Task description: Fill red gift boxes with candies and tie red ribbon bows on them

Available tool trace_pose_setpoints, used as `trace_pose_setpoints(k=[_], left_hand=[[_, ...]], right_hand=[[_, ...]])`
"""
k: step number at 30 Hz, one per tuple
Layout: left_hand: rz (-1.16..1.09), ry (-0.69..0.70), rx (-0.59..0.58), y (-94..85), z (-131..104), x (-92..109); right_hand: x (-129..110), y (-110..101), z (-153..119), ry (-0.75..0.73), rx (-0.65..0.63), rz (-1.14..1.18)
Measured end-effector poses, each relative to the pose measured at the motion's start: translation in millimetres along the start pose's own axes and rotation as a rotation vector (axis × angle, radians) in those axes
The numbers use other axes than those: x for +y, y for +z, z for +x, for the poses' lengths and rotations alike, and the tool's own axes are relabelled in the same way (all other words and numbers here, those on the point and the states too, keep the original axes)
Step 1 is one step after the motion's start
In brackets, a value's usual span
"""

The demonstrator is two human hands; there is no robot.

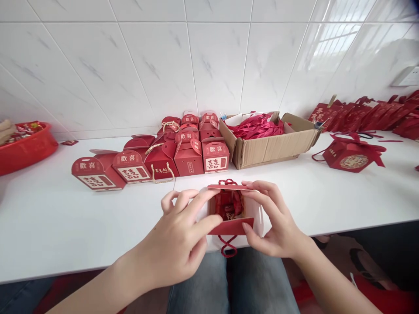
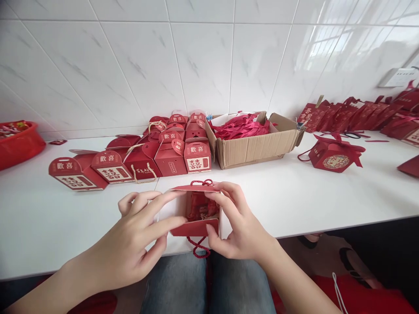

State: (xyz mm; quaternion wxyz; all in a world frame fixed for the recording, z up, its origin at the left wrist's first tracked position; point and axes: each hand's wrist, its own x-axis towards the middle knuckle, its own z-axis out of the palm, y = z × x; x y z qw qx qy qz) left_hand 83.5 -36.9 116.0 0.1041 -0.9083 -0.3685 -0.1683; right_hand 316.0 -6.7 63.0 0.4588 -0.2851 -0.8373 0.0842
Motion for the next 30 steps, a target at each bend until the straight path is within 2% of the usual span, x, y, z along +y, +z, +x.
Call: trace_pose_setpoints(k=[4, 13, 19, 30], left_hand=[[-0.084, -0.010, -0.065, -7.2, -7.9, 3.0], [-0.068, 0.019, -0.065, -6.0, -16.9, 7.4], [-0.054, 0.022, -0.087, -5.9, -17.7, 8.4], [-0.016, 0.062, -0.035, -5.1, -19.0, 8.3]], right_hand=[[-1.2, -3.5, -4.0, -0.013, -0.035, -0.009], [0.2, -12.6, -12.3, -0.029, -0.169, -0.013], [0.0, -13.7, -11.5, -0.038, -0.176, 0.015], [1.9, -12.3, -14.5, 0.001, -0.170, 0.052]])
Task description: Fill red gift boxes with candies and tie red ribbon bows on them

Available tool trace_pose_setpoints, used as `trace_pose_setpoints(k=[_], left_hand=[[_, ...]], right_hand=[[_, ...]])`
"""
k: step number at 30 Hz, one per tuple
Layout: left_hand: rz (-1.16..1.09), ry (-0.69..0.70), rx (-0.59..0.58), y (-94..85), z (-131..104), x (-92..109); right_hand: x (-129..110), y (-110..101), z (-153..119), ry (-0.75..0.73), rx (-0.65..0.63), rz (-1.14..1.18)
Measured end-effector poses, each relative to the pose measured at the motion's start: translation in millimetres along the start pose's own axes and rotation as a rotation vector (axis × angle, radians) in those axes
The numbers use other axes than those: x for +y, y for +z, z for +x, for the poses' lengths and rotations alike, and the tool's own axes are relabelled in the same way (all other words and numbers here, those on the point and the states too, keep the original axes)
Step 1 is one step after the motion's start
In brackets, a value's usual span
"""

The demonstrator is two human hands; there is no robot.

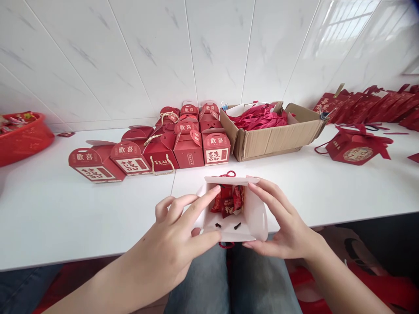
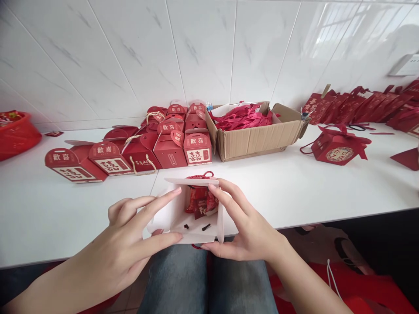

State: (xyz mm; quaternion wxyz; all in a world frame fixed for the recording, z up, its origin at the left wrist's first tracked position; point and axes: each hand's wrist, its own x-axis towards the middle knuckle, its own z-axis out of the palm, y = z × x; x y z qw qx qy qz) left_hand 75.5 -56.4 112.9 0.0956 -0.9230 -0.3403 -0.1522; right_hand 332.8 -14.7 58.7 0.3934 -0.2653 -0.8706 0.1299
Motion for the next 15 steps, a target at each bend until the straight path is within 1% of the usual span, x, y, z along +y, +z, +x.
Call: trace_pose_setpoints(k=[5, 7, 11, 15], left_hand=[[0.019, 0.051, 0.153, 3.6, 4.3, -4.3], [0.033, 0.045, 0.195, 5.5, 5.4, -6.3], [0.034, 0.028, 0.210, 8.3, 4.7, -8.8], [-0.016, 0.002, 0.203, 10.5, 3.8, -9.3]], right_hand=[[5.1, 4.5, 4.8, -0.020, 0.096, 0.161], [6.1, 4.9, 7.7, -0.023, 0.115, 0.166], [4.4, 2.7, 12.1, -0.011, 0.078, 0.090], [3.2, 1.9, 12.9, -0.012, 0.085, 0.115]])
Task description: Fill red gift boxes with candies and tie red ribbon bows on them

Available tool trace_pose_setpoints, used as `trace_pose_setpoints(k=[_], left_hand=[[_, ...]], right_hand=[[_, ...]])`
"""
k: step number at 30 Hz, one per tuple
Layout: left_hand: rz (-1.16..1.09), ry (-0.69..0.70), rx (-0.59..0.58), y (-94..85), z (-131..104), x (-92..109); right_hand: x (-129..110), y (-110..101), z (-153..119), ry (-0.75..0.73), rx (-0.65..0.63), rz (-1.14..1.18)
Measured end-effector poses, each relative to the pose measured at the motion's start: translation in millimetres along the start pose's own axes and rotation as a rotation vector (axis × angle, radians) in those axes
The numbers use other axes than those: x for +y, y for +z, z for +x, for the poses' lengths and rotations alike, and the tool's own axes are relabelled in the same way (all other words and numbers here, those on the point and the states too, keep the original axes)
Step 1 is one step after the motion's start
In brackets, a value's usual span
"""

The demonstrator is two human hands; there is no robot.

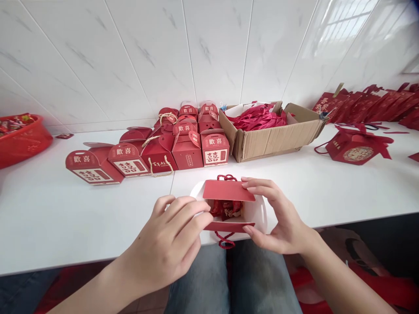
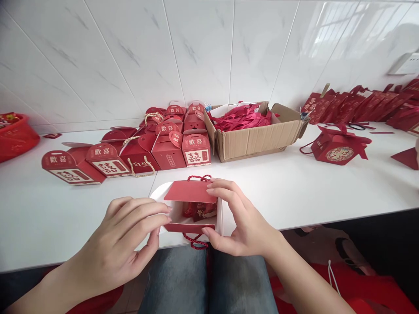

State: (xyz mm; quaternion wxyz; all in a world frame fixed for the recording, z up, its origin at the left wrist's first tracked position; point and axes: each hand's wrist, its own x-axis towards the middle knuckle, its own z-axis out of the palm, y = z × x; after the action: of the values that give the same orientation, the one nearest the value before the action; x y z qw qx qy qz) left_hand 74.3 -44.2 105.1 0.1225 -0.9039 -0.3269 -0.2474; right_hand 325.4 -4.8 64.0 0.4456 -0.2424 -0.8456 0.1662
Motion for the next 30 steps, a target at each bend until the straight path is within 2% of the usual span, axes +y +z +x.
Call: trace_pose_setpoints(k=[6, 9, 13, 16, 22, 25, 28, 30], left_hand=[[-0.084, -0.033, 0.056, 1.7, 2.7, -0.8], [-0.002, -0.067, 0.121, 6.5, 9.3, -0.1], [0.222, -0.103, 0.014, 20.0, 28.3, -2.2], [0.247, -0.137, -0.062, 30.0, 43.2, -10.1], [-0.014, -0.279, -0.125, 37.3, 47.6, -24.8], [-0.115, -0.414, -0.014, 43.1, 43.8, -22.4], [-0.387, -0.573, 0.134, 53.1, 43.6, -19.3], [-0.571, -0.617, 0.136, 59.2, 45.5, -20.5]], right_hand=[[0.0, 1.3, -0.6, 0.019, 0.001, 0.035], [-1.3, 3.4, 2.8, 0.036, 0.000, 0.035], [1.8, 10.2, 12.7, 0.145, 0.058, 0.036], [9.8, 15.0, 17.6, 0.242, 0.060, 0.020], [22.3, 15.9, 11.0, 0.318, -0.004, -0.078], [19.0, 21.8, 11.9, 0.296, 0.043, -0.200], [12.1, 34.3, 18.6, 0.343, 0.155, -0.340], [9.3, 41.3, 23.9, 0.386, 0.233, -0.387]])
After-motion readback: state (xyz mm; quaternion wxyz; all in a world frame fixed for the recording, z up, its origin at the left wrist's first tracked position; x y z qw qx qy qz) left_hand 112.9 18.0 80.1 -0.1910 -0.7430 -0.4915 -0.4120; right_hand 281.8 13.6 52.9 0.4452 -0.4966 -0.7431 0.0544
